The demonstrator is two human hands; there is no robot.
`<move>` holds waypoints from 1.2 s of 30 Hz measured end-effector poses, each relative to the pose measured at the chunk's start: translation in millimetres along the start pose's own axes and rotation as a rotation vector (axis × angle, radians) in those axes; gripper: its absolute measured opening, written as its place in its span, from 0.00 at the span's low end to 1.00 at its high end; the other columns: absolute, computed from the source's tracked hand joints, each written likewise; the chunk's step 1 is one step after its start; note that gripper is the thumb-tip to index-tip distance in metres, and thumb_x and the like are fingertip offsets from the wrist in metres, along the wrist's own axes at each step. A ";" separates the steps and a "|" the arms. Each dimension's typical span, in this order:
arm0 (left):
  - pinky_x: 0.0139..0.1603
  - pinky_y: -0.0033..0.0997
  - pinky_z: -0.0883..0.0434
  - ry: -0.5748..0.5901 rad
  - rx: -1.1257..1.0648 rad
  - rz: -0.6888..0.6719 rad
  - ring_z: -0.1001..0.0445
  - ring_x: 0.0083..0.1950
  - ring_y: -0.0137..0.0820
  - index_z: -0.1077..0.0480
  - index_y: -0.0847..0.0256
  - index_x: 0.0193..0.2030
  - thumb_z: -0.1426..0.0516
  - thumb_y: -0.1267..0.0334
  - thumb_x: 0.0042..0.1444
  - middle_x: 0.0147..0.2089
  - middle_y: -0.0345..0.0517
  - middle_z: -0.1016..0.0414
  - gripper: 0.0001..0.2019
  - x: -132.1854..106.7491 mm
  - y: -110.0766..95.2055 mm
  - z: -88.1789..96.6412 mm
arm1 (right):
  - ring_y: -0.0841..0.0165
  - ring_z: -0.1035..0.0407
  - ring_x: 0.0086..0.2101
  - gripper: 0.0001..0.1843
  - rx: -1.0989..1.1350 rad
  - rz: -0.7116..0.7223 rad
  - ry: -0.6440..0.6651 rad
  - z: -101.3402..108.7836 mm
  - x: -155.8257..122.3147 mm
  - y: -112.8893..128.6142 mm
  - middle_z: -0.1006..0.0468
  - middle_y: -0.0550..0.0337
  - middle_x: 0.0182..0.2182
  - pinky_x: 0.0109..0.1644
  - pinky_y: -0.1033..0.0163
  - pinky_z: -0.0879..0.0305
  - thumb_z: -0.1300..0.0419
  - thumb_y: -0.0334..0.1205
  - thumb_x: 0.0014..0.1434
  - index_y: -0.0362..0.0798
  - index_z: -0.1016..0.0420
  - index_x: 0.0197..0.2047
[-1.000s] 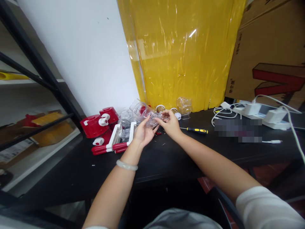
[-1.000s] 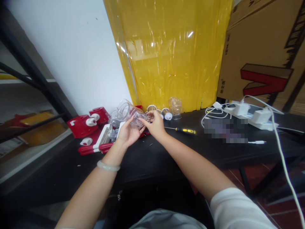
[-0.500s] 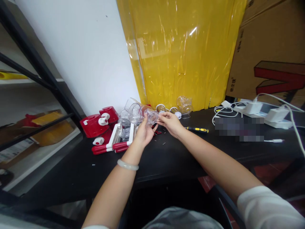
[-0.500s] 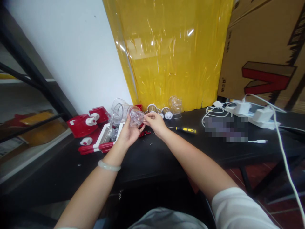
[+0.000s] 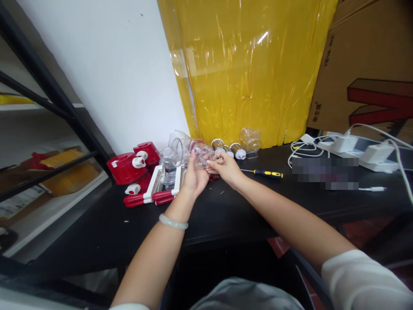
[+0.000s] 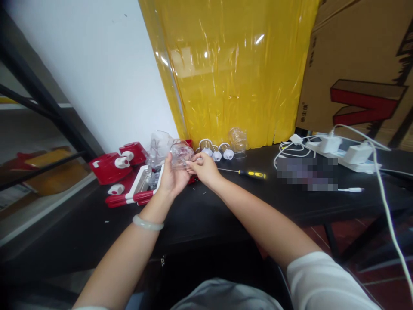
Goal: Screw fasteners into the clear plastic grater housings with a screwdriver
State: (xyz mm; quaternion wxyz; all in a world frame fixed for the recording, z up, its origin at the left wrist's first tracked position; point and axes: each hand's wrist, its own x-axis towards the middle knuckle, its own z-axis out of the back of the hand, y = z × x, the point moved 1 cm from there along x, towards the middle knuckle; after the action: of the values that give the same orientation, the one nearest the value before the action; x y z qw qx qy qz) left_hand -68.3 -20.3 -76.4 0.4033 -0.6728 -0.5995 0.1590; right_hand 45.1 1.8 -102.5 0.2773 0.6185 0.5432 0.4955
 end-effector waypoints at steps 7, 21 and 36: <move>0.33 0.31 0.32 0.031 -0.027 -0.016 0.30 0.30 0.29 0.23 0.61 0.41 0.44 0.40 0.65 0.34 0.46 0.21 0.24 -1.9 -2.5 -2.6 | 0.70 0.24 0.23 0.24 -0.067 0.095 -0.041 -2.5 -2.1 6.0 0.19 0.64 0.22 0.31 0.65 0.23 0.21 0.53 0.46 0.49 0.29 0.29; 0.60 0.36 0.26 -0.100 -0.018 0.073 0.20 0.56 0.40 0.26 0.58 0.55 0.30 0.51 0.55 0.50 0.55 0.18 0.24 10.7 -24.0 26.3 | 0.66 0.33 0.26 0.22 -0.862 0.716 -0.132 37.2 2.3 46.3 0.26 0.61 0.24 0.34 0.60 0.35 0.38 0.59 0.66 0.51 0.31 0.29; 0.40 0.34 0.27 -0.076 0.248 0.094 0.19 0.46 0.40 0.26 0.48 0.58 0.29 0.47 0.51 0.57 0.50 0.19 0.28 11.2 -35.3 38.9 | 0.61 0.27 0.33 0.18 -1.192 1.102 0.207 47.9 -9.3 57.7 0.20 0.55 0.30 0.41 0.57 0.31 0.45 0.49 0.74 0.51 0.20 0.38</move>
State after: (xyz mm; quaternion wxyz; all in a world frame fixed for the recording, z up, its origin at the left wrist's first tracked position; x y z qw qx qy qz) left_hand -116.8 2.3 -71.7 0.4526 -0.6385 -0.5579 0.2760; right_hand 112.7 -12.4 -71.6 0.2248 0.4966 -0.1709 0.8208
